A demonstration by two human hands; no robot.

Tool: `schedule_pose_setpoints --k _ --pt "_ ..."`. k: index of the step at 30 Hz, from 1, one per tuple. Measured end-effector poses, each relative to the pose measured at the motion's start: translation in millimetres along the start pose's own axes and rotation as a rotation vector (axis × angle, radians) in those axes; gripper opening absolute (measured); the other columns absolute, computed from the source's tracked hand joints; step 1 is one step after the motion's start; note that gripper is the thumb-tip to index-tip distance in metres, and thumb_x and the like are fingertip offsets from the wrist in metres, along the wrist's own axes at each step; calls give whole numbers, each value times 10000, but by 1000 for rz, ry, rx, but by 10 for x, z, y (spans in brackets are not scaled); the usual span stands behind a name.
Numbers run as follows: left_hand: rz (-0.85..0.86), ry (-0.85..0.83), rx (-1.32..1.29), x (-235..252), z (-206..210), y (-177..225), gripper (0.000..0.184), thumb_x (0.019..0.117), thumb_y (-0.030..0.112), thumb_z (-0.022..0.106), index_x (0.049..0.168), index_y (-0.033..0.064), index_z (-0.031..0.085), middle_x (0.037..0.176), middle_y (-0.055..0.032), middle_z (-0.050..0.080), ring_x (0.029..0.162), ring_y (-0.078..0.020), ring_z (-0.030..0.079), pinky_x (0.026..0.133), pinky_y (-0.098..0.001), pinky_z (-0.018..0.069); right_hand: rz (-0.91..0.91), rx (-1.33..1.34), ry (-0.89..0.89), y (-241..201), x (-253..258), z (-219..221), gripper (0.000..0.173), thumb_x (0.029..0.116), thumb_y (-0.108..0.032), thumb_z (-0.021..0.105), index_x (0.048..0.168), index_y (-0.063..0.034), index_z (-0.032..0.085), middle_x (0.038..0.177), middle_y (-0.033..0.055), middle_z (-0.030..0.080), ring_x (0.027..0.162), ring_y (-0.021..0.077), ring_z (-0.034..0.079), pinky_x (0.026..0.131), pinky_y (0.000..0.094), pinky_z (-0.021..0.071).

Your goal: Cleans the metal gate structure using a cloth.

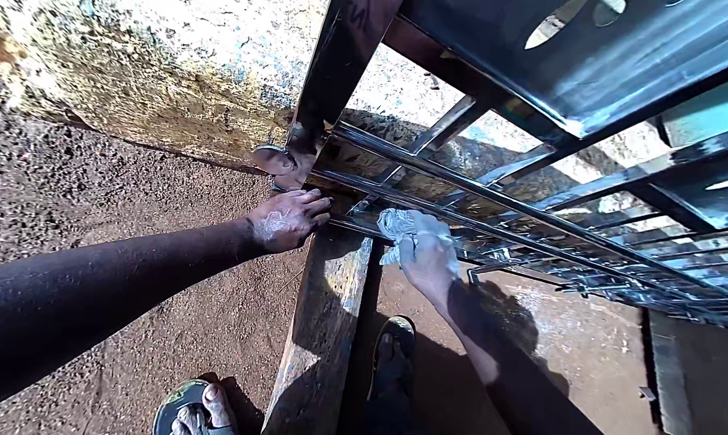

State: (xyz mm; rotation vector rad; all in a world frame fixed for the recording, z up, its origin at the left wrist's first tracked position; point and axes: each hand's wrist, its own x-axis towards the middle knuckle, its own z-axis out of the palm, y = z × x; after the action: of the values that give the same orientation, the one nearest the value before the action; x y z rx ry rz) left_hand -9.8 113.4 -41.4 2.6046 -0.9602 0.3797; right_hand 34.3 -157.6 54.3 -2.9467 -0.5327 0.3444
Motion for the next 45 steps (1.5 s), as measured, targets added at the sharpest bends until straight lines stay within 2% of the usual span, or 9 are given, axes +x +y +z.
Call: schedule_pose_setpoints --k 3,7,14,19,24,30,36,40,45 --pt "-5 35 0 -11 22 11 166 903 57 582 1000 5 707 1168 -191 697 1078 -367 679 861 -467 573 -41 76 19 -319 39 485 598 1076 -272 458 1573 41 348 1646 264 309 1560 383 252 1281 495 190" --pt "-24 9 -18 -29 17 14 200 918 70 569 1042 1 710 1193 -195 689 1109 -385 670 890 -495 567 -93 243 78 -294 272 533 440 1038 -265 503 1343 29 625 1340 235 626 1322 367 553 1140 525 407" --pt "-15 29 2 -34 15 9 221 957 113 530 1028 8 712 1152 -183 691 1066 -371 674 862 -476 568 -3 -193 -128 -71 33 240 744 995 -376 550 1586 17 325 1530 256 488 1475 363 424 1252 491 271" --pt "-12 42 -13 -32 15 -6 219 977 107 522 1024 8 712 1168 -189 692 1070 -375 679 876 -484 574 146 -73 -269 -444 354 196 612 950 -361 625 1430 -1 507 1369 249 589 1325 391 546 1093 558 429" --pt "-14 15 2 -30 13 -20 213 956 102 538 1037 15 714 1170 -177 690 1077 -364 674 885 -475 568 -159 -55 -40 170 -52 307 610 1017 -278 459 1552 11 415 1575 196 468 1492 318 414 1266 470 252" --pt "-21 37 -9 -15 38 0 215 951 102 537 1023 22 723 1168 -183 697 1072 -376 678 893 -489 571 175 72 -214 -476 477 202 435 1116 -280 367 1280 11 645 1301 257 645 1298 394 577 1103 554 423" --pt "-17 27 -29 -8 -19 10 196 928 81 573 1013 10 735 1170 -190 696 1106 -381 669 932 -500 558 -239 -74 -216 68 -31 63 372 1029 -132 539 1384 -88 638 1435 144 620 1306 318 609 1107 511 466" --pt "-48 -18 -5 1 -82 59 180 895 9 614 1027 -20 733 1191 -207 698 1136 -387 670 958 -502 553 -76 54 -637 352 -219 -389 436 929 -180 746 1340 -104 620 1116 113 733 1053 267 693 976 506 521" --pt "-244 -186 74 26 -271 267 159 911 1 625 1043 -51 698 1199 -225 658 1186 -390 620 1003 -488 516 130 535 -290 549 -335 -608 326 757 -94 901 1014 -74 701 881 66 731 803 177 711 755 379 605"
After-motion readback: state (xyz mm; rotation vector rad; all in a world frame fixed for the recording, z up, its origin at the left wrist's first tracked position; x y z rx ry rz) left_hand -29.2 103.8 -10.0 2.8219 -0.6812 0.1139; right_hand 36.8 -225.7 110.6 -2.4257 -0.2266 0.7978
